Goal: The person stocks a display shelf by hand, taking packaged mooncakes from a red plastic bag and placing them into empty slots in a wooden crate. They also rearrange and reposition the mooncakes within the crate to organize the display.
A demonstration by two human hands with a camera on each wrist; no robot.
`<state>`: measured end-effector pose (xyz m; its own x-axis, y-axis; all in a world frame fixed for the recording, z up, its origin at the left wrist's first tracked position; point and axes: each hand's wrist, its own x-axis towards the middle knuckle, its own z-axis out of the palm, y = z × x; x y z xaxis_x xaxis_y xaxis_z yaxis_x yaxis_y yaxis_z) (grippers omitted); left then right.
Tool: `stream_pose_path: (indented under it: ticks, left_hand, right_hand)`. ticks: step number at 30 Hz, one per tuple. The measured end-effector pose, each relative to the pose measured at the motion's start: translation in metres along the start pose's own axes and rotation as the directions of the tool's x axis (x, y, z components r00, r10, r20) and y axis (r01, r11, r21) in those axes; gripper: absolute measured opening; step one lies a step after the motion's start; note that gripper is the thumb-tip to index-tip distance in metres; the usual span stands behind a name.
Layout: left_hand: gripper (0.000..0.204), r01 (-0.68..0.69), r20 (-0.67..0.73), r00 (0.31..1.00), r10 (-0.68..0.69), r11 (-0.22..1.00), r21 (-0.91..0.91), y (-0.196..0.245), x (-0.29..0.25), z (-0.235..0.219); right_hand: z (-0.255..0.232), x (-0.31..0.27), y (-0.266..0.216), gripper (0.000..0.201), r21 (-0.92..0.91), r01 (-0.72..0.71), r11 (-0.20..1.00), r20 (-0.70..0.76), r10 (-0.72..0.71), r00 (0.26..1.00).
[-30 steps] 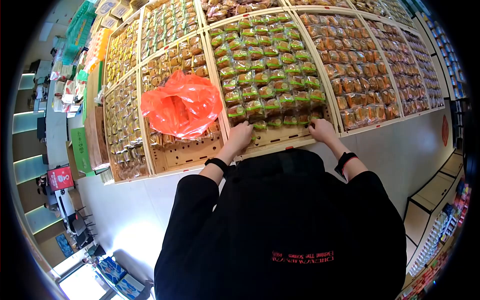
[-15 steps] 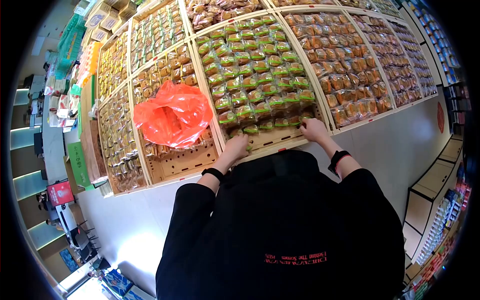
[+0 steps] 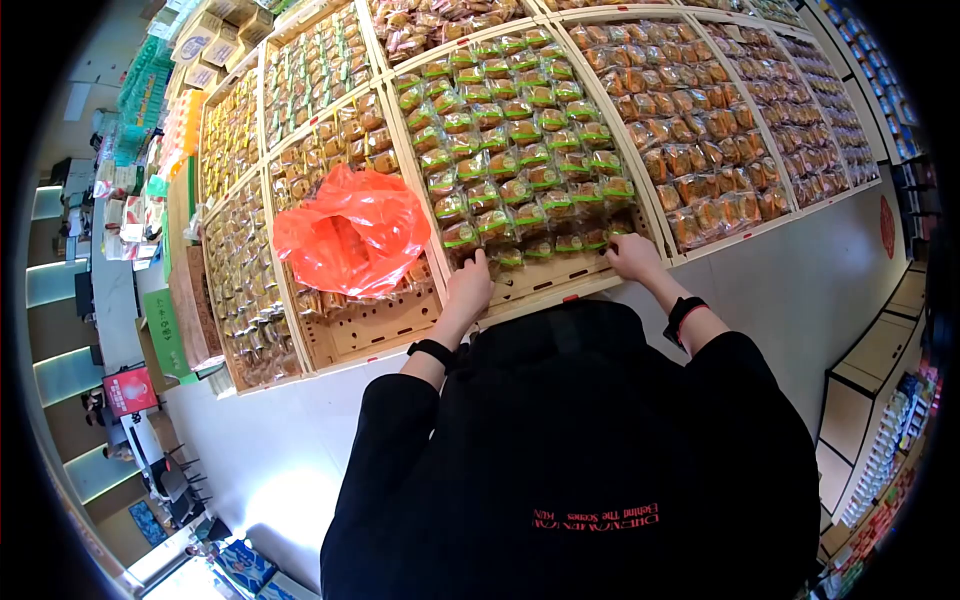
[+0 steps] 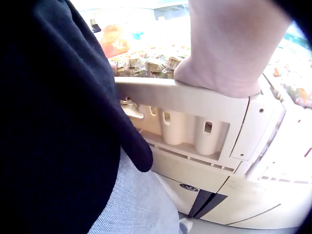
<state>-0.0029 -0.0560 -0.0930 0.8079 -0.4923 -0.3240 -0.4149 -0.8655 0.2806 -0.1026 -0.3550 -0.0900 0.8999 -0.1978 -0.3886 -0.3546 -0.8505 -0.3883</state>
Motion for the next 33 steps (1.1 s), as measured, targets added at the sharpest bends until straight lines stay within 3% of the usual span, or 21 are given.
stream_pose_path:
  ticks: [1,7,11,13,17,25,28,29,31,32,33]
  left_hand:
    - [0.031,-0.040,0.031,0.999,0.037,0.993,0.108,0.004,-0.002,-0.005]
    - [0.026,-0.167,-0.010,0.984,0.179,0.935,0.313,-0.011,0.009,-0.010]
    - [0.025,-0.125,0.062,0.992,0.110,0.925,0.360,-0.006,0.010,-0.017]
    - [0.029,-0.313,-0.025,0.941,0.336,0.899,0.306,-0.007,0.005,-0.016]
    - [0.035,-0.384,-0.008,0.916,0.400,0.884,0.268,0.001,-0.003,-0.003]
    - [0.035,-0.232,-0.105,0.965,0.242,0.968,0.099,-0.004,0.003,0.013]
    - [0.028,-0.205,-0.064,0.978,0.200,0.974,-0.092,-0.013,0.010,0.016]
    - [0.019,-0.233,-0.180,0.963,0.198,0.952,-0.199,-0.008,0.006,-0.001]
    - [0.013,-0.142,-0.268,0.963,-0.005,0.839,-0.525,0.002,-0.007,-0.048]
    - [0.014,-0.080,-0.325,0.937,-0.129,0.826,-0.558,-0.001,-0.010,-0.067]
    - [0.014,-0.088,-0.342,0.931,-0.129,0.829,-0.552,-0.006,-0.004,-0.075]
  right_hand:
    - [0.000,-0.001,0.000,0.029,0.000,0.001,1.000,0.001,-0.001,1.000]
    - [-0.003,0.000,-0.004,0.025,0.002,-0.006,1.000,0.004,0.006,1.000]
    - [-0.001,-0.001,-0.002,0.026,0.006,-0.019,1.000,0.003,0.019,1.000]
    - [-0.001,-0.001,-0.002,0.025,0.007,-0.020,1.000,-0.018,0.020,1.000]
    - [0.000,-0.003,-0.003,0.025,0.000,-0.043,0.999,-0.044,0.043,0.998]
    - [0.005,-0.001,0.000,0.024,-0.025,-0.039,0.999,-0.059,0.037,0.998]
    - [0.007,-0.001,-0.001,0.023,-0.015,-0.046,0.999,-0.070,0.045,0.997]
    - [0.006,0.000,-0.002,0.023,-0.019,-0.055,0.998,-0.072,0.053,0.996]
    - [0.007,0.002,-0.004,0.024,0.000,-0.050,0.999,-0.046,0.050,0.998]
    - [0.006,0.004,-0.003,0.024,0.016,-0.069,0.998,-0.026,0.069,0.997]
    - [0.003,0.004,-0.005,0.024,0.023,-0.024,0.999,-0.051,0.025,0.998]
